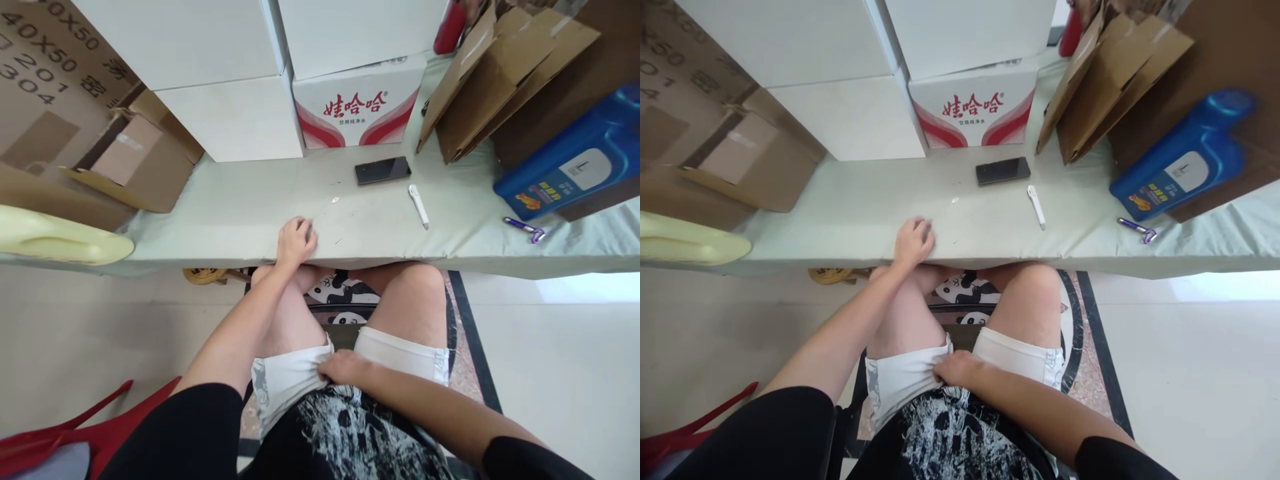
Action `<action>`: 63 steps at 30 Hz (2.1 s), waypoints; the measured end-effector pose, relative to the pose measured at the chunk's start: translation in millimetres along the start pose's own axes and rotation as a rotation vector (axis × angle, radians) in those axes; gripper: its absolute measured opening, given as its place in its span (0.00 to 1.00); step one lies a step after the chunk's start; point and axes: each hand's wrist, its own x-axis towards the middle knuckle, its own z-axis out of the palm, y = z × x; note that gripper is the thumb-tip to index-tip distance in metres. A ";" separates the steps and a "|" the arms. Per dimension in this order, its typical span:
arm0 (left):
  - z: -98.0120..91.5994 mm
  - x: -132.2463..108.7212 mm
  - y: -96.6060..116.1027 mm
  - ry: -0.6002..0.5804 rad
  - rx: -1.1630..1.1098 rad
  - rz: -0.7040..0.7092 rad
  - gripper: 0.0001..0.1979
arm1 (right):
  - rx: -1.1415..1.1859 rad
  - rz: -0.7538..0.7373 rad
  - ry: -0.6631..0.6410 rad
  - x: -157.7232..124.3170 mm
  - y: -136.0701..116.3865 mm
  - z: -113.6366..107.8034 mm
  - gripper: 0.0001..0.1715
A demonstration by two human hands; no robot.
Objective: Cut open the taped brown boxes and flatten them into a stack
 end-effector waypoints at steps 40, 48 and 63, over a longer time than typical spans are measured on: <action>12.9 1.4 -4.1 0.004 -0.064 -0.007 0.17 | 0.076 -0.098 -0.123 27.2 44.7 -72.1 0.22; 4.1 -4.0 7.5 -0.008 -0.026 -0.042 0.17 | -0.019 -0.145 -0.034 0.9 -2.7 -38.7 0.22; 3.7 -3.2 9.2 0.010 0.022 -0.055 0.16 | 0.175 -0.143 -0.167 -2.3 5.6 -27.0 0.18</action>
